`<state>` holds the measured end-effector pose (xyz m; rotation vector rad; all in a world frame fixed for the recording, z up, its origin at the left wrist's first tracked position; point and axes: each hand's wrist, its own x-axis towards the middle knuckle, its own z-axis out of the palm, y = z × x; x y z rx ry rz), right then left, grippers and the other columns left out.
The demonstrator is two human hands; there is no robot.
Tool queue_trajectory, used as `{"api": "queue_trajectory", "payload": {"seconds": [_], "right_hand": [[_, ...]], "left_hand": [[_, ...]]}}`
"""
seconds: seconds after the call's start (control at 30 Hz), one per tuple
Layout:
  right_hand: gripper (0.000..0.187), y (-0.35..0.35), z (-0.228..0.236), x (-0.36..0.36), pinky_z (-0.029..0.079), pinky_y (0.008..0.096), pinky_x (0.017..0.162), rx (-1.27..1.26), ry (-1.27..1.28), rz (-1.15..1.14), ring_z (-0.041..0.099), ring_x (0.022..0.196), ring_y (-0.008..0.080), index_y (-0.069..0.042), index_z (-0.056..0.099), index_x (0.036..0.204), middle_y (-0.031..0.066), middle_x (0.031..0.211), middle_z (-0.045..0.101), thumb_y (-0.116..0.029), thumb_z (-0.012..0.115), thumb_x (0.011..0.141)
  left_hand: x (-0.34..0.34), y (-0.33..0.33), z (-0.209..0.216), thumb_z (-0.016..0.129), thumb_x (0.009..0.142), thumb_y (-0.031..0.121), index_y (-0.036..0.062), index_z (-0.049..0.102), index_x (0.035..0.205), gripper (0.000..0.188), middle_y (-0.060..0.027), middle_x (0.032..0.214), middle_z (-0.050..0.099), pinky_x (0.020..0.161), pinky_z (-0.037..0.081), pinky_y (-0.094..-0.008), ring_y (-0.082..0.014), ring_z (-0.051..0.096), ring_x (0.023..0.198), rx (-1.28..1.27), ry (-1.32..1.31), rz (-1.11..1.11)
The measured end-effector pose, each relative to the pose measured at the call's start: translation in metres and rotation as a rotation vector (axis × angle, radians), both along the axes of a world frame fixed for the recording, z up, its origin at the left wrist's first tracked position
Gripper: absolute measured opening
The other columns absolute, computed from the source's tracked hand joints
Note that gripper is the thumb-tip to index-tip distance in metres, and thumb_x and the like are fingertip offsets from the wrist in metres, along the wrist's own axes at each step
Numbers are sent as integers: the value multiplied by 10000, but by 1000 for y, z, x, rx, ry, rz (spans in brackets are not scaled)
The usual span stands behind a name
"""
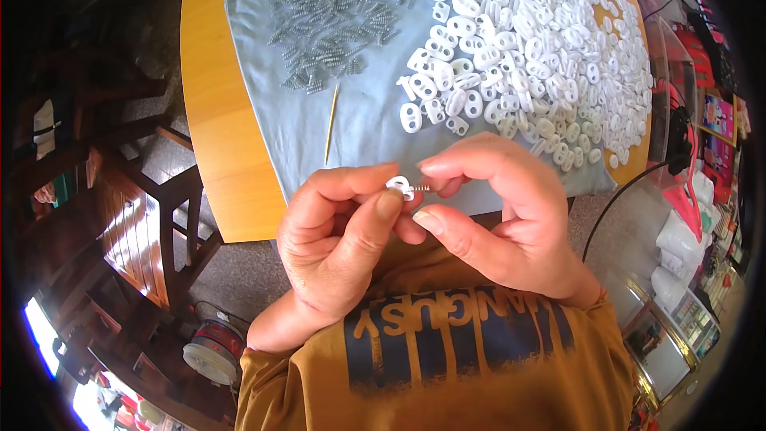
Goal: Assembling small white plastic cord locks by inserting metal springs into the plastic housing.
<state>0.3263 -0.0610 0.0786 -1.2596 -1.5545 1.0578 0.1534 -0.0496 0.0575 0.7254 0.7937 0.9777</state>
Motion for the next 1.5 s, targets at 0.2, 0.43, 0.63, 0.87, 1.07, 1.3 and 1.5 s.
{"api": "queue_trajectory", "payload": {"seconds": [0.2, 0.43, 0.63, 0.87, 1.07, 1.3, 1.5], "right_hand": [[140, -4, -8, -5, 437, 328, 543, -27, 10, -68, 569, 615, 234, -25, 594, 858, 77, 716, 586, 7, 678, 752], [80, -9, -9, -4, 412, 352, 542, -46, 23, -35, 540, 596, 247, -36, 589, 805, 64, 665, 558, 9, 644, 768], [131, -2, 0, 1, 423, 331, 570, 29, -115, -17, 556, 644, 234, -27, 613, 875, 75, 725, 583, -45, 686, 769], [310, 22, -19, 7, 416, 329, 646, 456, -769, -139, 521, 723, 220, -73, 661, 956, 35, 822, 554, -38, 693, 650], [119, 35, -28, 8, 389, 299, 747, 550, -959, -69, 489, 858, 166, -95, 627, 765, 4, 841, 526, -157, 610, 666], [217, 35, -19, 6, 410, 333, 795, 461, -905, 41, 534, 915, 205, -88, 648, 847, 20, 928, 553, -99, 663, 631], [249, 33, -23, 3, 414, 339, 780, 470, -873, 23, 533, 916, 208, -73, 645, 856, 24, 926, 551, -86, 683, 610]], "left_hand": [[-3, -9, -7, 523, 896, -66, -22, 539, 1102, 212, -87, 866, 629, 664, 516, -218, -116, 628, 735, 13, -3, -51], [-11, -7, -12, 519, 886, -89, -43, 539, 1120, 239, -73, 833, 613, 631, 502, -210, -105, 625, 724, 398, 299, -187], [-7, -10, -8, 543, 902, -29, -8, 538, 1073, 173, -117, 902, 639, 651, 519, -226, -122, 624, 707, 55, 39, -67], [-11, 0, -4, 568, 893, 17, -17, 542, 1050, 163, -162, 874, 650, 602, 526, -262, -164, 623, 630, -14, 31, 117], [-15, -1, -8, 573, 890, 19, -20, 549, 1045, 162, -162, 867, 651, 551, 516, -247, -167, 618, 621, 5, 44, 156], [-13, 2, -7, 572, 893, 27, -16, 547, 1058, 173, -159, 864, 652, 544, 514, -248, -164, 617, 639, -1, 30, 153], [-16, 5, -6, 576, 892, 33, -5, 547, 1064, 178, -164, 854, 658, 529, 506, -246, -166, 614, 625, 19, 34, 188]]}}
